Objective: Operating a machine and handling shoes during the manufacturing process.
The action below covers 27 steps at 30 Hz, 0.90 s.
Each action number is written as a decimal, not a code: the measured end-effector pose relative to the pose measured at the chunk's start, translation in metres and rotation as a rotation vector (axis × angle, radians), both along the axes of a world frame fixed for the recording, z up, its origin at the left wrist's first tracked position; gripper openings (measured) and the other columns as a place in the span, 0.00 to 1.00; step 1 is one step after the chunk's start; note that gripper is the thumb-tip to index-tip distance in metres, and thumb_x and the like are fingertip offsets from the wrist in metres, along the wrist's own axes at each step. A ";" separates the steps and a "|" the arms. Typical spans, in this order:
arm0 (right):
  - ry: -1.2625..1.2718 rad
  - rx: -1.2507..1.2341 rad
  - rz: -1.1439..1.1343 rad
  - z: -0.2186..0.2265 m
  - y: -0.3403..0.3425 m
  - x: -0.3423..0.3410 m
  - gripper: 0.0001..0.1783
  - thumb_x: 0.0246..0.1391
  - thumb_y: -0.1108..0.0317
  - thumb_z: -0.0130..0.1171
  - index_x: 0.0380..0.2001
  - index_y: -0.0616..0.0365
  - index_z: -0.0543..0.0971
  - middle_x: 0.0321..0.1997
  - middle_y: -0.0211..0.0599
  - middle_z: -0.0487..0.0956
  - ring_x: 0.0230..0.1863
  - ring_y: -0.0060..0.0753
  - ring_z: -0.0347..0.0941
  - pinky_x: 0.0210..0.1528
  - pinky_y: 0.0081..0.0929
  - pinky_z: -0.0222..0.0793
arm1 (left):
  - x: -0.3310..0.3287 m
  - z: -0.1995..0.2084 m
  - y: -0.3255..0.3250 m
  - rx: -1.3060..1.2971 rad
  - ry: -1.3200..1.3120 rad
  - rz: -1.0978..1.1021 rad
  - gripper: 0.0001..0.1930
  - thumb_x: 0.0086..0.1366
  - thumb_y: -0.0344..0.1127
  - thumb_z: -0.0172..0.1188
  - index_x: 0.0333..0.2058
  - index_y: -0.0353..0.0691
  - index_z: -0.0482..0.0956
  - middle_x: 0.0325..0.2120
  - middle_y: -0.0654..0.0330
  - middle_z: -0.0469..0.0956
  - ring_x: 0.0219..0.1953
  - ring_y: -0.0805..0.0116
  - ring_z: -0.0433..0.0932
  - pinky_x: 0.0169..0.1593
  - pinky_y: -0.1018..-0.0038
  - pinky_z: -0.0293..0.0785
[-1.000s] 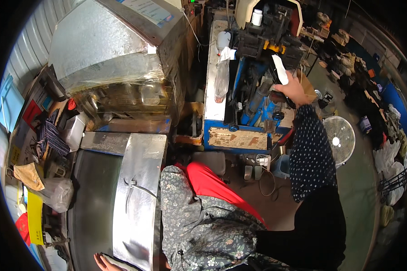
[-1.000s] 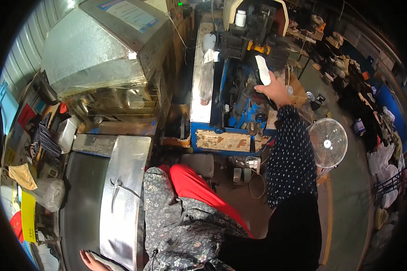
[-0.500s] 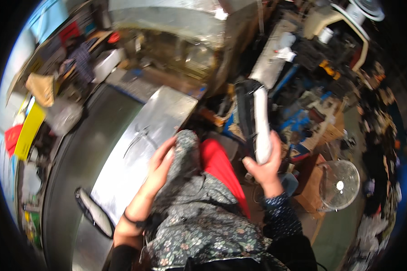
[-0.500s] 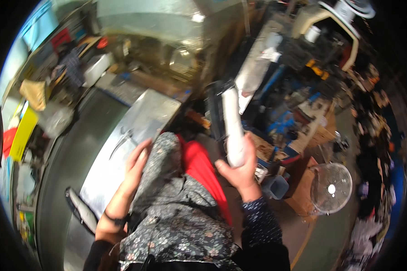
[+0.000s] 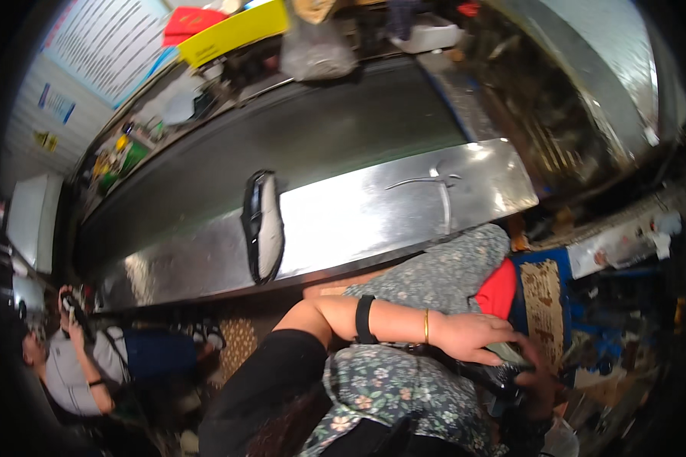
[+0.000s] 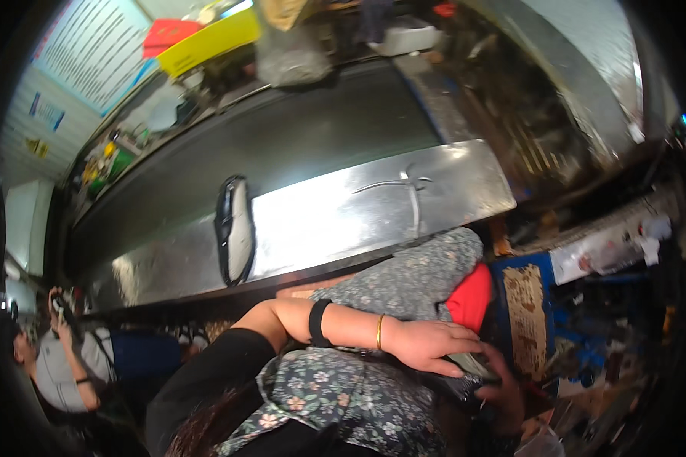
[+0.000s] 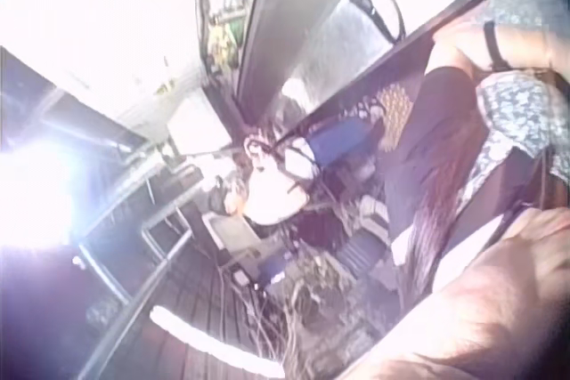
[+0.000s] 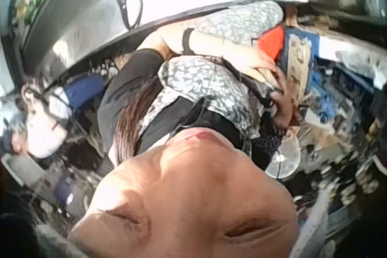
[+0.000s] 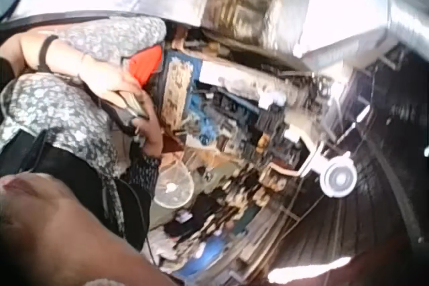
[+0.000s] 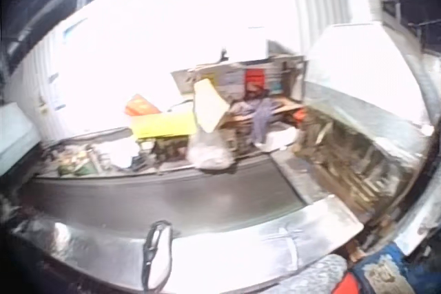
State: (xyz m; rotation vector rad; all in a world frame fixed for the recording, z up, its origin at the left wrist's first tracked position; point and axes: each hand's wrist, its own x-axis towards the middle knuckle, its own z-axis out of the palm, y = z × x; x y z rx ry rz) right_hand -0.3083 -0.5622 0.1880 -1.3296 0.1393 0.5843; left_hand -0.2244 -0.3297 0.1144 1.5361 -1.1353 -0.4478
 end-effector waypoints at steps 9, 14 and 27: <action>-0.190 -0.266 -0.481 -0.059 0.010 -0.060 0.36 0.65 0.51 0.38 0.66 0.70 0.62 0.63 0.53 0.71 0.63 0.46 0.70 0.68 0.39 0.64 | 0.011 -0.035 0.234 0.464 -0.006 1.404 0.22 0.56 0.32 0.66 0.51 0.35 0.76 0.52 0.45 0.75 0.56 0.46 0.73 0.58 0.58 0.71; -0.171 0.074 -0.438 -0.050 0.004 0.053 0.32 0.65 0.58 0.45 0.66 0.68 0.63 0.64 0.50 0.71 0.61 0.45 0.72 0.62 0.41 0.71 | -0.060 -0.060 0.358 1.187 -0.187 1.846 0.40 0.55 0.39 0.70 0.62 0.28 0.62 0.63 0.37 0.62 0.64 0.42 0.64 0.67 0.57 0.62; -0.394 -0.261 -0.198 -0.223 -0.005 0.387 0.27 0.60 0.67 0.59 0.62 0.61 0.71 0.58 0.37 0.76 0.56 0.33 0.73 0.57 0.25 0.67 | -0.062 -0.086 0.383 0.615 0.611 1.908 0.37 0.47 0.56 0.73 0.44 0.26 0.79 0.40 0.40 0.82 0.44 0.51 0.83 0.48 0.63 0.77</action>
